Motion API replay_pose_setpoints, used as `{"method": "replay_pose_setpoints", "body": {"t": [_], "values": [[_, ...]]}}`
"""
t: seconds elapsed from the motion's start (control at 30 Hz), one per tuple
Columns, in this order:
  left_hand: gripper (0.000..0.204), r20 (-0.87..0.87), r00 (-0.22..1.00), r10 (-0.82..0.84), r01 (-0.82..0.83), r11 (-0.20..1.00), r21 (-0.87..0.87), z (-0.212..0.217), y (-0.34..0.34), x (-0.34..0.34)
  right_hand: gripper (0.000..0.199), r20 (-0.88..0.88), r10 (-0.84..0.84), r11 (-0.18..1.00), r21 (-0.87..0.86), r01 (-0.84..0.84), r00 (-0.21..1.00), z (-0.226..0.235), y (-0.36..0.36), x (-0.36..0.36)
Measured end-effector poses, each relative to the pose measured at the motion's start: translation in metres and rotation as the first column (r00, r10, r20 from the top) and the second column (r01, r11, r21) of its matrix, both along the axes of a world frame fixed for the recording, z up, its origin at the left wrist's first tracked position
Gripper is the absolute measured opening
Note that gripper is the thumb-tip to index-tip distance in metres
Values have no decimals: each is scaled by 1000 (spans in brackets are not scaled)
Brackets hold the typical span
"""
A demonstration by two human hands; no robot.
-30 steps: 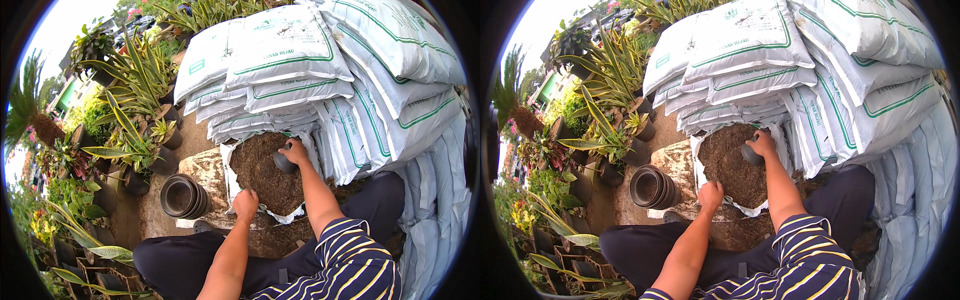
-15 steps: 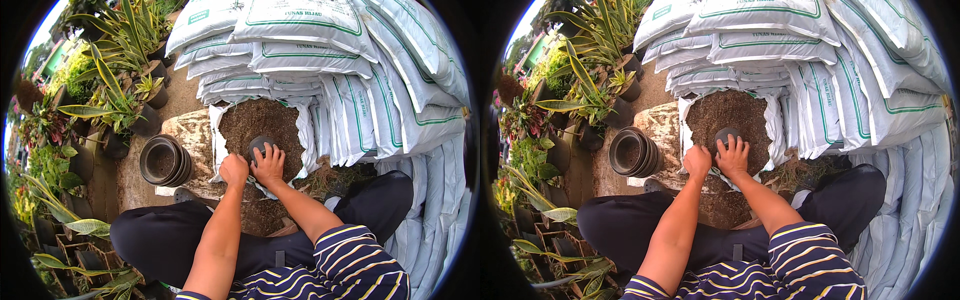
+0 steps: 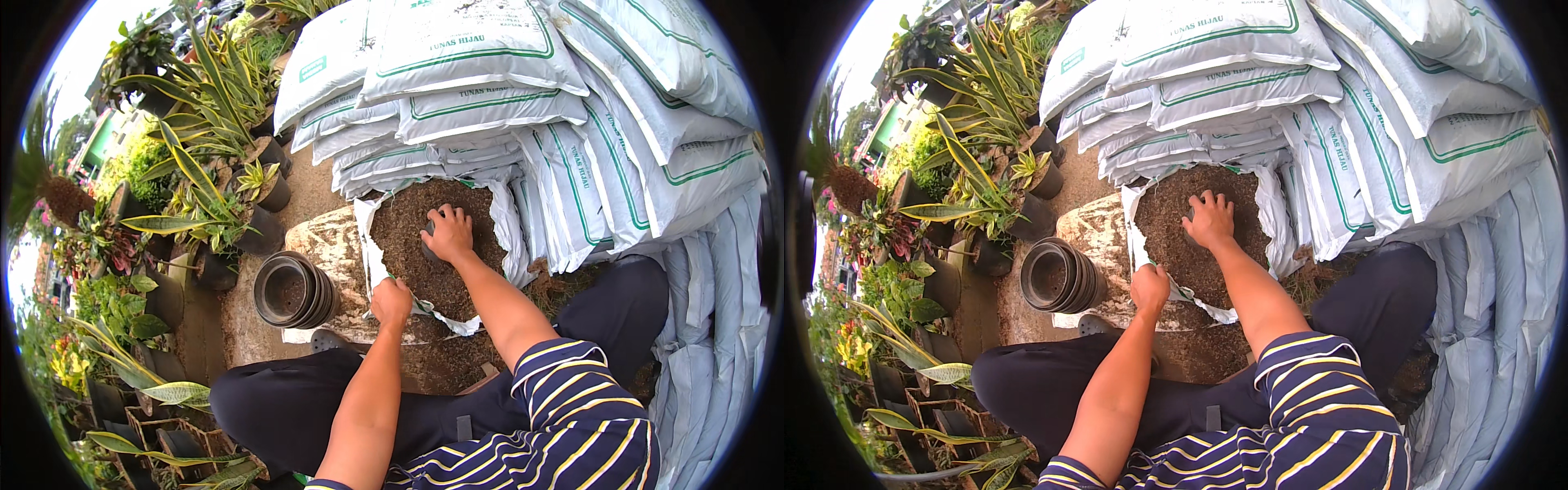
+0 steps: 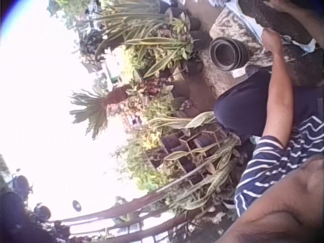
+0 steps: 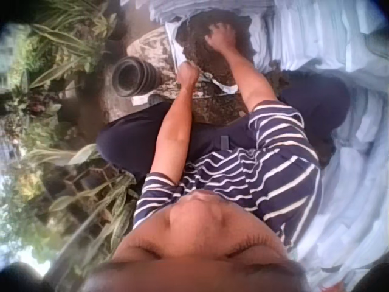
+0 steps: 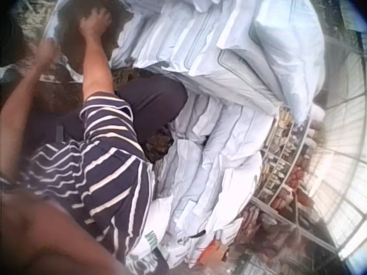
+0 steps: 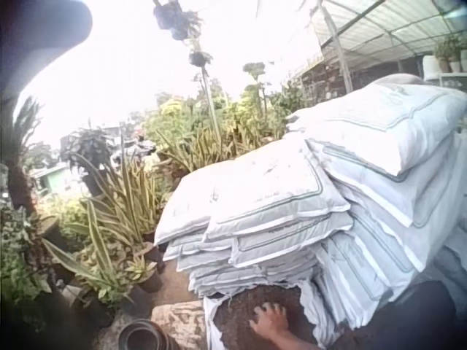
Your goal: The person scoops soil from a large white bag using a small grey cup and transfers it into a black plastic pot.
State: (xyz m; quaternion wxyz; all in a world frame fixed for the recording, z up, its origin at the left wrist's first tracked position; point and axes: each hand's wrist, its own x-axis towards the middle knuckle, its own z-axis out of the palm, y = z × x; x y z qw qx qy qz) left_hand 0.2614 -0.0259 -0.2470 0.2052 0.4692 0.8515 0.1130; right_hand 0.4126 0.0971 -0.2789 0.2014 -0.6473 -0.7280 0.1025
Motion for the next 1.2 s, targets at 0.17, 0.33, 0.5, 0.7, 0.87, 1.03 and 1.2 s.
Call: {"method": "replay_pose_setpoints", "body": {"t": [0.17, 0.33, 0.5, 0.7, 0.87, 1.03, 1.2], "values": [[29, 25, 1000, -15, 13, 998, 59, -1, -8, -16, 56, -346, -203, 898, -439, 33, 916, 35, 61, 43], [27, 31, 999, -44, 43, 999, 15, 0, -6, -5, 52, -383, -333, 926, -304, 223, 861, 15, 79, 101], [41, 60, 998, 18, -12, 996, -91, -5, -1, -7, 64, 25, -395, 918, -28, 395, 918, 9, 45, 67], [59, 155, 988, -3, 63, 921, -384, -12, -2, -6, 111, 324, -325, 892, -209, 402, 889, 40, 14, 29], [57, 214, 976, -37, 130, 888, -440, -9, 1, -7, 107, 264, -158, 797, -535, 281, 951, 56, 50, 54], [43, 273, 957, -100, 218, 868, -446, -22, -2, -21, 104, 300, -64, 868, -454, 202, 952, 53, 7, 19], [31, 234, 947, -218, 299, 863, -406, -24, 2, 3, 103, 243, 46, 925, -377, 51, 969, 67, -27, 13]]}}
